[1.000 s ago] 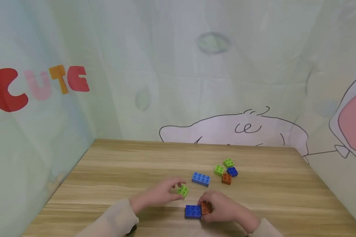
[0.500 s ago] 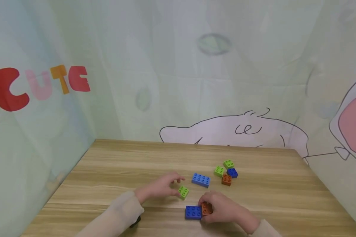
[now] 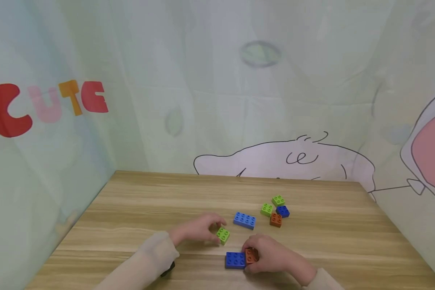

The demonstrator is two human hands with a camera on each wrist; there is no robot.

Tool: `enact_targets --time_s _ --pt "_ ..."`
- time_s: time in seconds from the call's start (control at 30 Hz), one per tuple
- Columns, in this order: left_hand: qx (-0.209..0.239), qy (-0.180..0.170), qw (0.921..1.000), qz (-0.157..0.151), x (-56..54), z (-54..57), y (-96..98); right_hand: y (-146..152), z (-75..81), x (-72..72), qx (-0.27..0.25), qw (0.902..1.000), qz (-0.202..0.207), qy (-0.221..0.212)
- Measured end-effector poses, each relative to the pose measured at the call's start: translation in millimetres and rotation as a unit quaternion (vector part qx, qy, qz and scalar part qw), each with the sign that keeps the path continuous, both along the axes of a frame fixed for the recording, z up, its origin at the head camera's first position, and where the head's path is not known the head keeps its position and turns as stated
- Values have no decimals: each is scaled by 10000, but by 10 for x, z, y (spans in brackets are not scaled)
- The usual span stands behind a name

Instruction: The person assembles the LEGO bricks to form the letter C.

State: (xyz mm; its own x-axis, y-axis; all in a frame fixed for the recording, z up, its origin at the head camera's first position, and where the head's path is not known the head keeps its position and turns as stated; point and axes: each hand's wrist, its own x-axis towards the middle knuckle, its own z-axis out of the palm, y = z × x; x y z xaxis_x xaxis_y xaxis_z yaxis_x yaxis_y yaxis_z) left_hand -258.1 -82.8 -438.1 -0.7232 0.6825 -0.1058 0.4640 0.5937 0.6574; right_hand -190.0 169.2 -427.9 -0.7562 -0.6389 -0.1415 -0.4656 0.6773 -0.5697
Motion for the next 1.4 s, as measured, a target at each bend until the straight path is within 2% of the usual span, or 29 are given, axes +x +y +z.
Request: enact_targets --time_s 0.2,0.5,0.7,0.9,1.13,1.4 --pt "-43 -76 10000 35 1 -2 9 -9 -1 6 21 10000 -9 8" --pt "-3 13 10000 -33 29 11 33 -3 -27 -1 7 10000 -38 17" --pt "115 -101 9999 -37 28 -4 31 -3 -34 -5 -6 9999 -90 -64" --pt "222 -128 9996 78 44 3 16 9 -32 -9 -81 9999 -81 -116" --pt "403 -61 9989 228 108 55 6 12 -25 -12 -66 9999 -108 -60" --pt "664 -155 9976 119 231 100 54 14 -22 -16 -38 9999 -109 50"
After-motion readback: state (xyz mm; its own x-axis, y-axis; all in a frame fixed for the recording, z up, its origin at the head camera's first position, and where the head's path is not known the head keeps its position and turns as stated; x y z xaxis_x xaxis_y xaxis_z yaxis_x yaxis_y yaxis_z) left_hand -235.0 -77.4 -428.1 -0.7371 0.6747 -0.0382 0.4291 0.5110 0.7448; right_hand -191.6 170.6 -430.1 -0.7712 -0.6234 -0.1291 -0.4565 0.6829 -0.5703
